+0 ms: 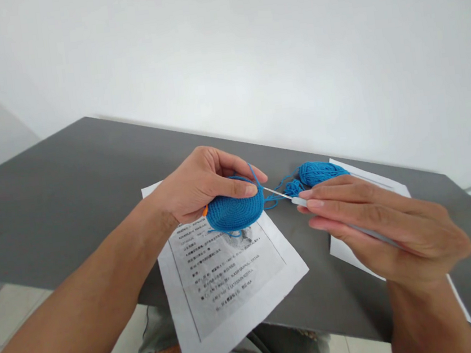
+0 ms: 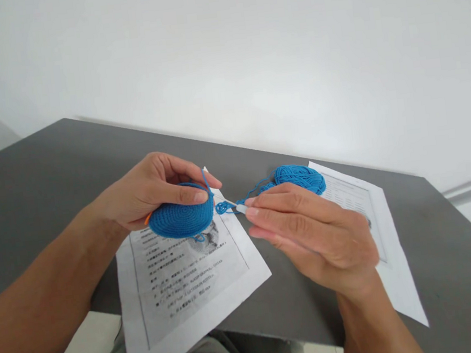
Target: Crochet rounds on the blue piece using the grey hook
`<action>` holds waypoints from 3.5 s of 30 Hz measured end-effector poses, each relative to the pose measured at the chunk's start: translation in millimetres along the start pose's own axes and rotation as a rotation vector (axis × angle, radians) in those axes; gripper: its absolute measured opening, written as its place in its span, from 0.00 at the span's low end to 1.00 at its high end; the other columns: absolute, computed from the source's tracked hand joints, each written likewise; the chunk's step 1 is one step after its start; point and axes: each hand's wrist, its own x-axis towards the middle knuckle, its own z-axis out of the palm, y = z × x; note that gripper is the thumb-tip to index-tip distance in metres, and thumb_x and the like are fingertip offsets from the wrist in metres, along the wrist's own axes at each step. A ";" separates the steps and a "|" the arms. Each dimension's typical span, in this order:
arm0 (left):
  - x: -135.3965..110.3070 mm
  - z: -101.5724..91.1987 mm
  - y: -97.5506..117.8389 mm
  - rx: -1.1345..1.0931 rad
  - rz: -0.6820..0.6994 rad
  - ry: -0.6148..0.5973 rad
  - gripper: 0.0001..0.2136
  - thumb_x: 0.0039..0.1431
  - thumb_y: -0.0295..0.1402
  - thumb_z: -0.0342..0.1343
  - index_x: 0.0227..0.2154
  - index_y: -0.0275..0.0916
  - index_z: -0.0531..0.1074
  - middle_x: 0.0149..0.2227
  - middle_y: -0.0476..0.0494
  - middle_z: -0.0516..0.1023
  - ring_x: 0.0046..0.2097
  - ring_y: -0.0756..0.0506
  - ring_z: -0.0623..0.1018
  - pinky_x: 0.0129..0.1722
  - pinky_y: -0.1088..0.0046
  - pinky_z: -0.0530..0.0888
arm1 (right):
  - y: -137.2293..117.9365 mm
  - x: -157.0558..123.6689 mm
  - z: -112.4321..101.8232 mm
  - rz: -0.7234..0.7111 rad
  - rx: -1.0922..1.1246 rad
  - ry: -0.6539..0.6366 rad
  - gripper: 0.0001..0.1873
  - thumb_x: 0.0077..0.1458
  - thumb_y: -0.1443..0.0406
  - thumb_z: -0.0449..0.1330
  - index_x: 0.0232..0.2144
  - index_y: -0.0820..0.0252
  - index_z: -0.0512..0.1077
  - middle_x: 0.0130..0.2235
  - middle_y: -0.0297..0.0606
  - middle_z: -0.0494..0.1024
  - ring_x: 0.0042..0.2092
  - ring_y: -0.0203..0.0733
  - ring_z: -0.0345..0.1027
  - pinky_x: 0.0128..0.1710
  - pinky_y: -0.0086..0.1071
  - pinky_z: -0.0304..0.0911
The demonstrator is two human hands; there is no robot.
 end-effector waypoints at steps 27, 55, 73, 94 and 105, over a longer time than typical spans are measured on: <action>-2.6 7.5 -0.5 -0.083 0.060 0.037 0.05 0.45 0.24 0.76 0.27 0.37 0.87 0.35 0.43 0.89 0.29 0.50 0.81 0.29 0.76 0.78 | 3.8 2.7 22.3 0.556 0.697 0.315 0.06 0.61 0.61 0.73 0.38 0.57 0.86 0.31 0.38 0.88 0.27 0.41 0.81 0.22 0.32 0.78; -0.3 27.9 -23.9 -0.258 0.128 0.022 0.11 0.43 0.28 0.80 0.30 0.35 0.86 0.36 0.42 0.87 0.35 0.46 0.83 0.38 0.71 0.79 | -4.3 10.4 62.7 0.664 0.762 0.528 0.07 0.59 0.59 0.74 0.37 0.53 0.85 0.31 0.32 0.86 0.25 0.34 0.74 0.24 0.28 0.73; -7.2 35.5 -23.1 -0.072 0.198 0.222 0.17 0.47 0.29 0.76 0.43 0.38 0.88 0.36 0.47 0.86 0.35 0.47 0.81 0.35 0.73 0.78 | 3.1 4.9 53.1 0.598 0.653 0.467 0.07 0.57 0.61 0.76 0.39 0.52 0.85 0.32 0.34 0.87 0.30 0.39 0.81 0.30 0.32 0.81; -9.5 34.9 -20.1 0.083 0.196 0.256 0.22 0.52 0.28 0.73 0.52 0.35 0.86 0.30 0.51 0.79 0.29 0.53 0.75 0.25 0.81 0.73 | 13.2 -4.2 14.2 0.316 0.292 0.206 0.17 0.60 0.73 0.71 0.47 0.48 0.86 0.40 0.38 0.88 0.32 0.43 0.82 0.29 0.41 0.80; -8.9 36.1 -22.2 0.086 0.250 0.278 0.20 0.52 0.27 0.71 0.50 0.36 0.86 0.28 0.51 0.78 0.25 0.53 0.74 0.19 0.82 0.71 | 9.8 0.2 11.3 0.217 0.154 0.171 0.23 0.57 0.78 0.71 0.50 0.50 0.85 0.39 0.36 0.88 0.34 0.43 0.82 0.29 0.41 0.78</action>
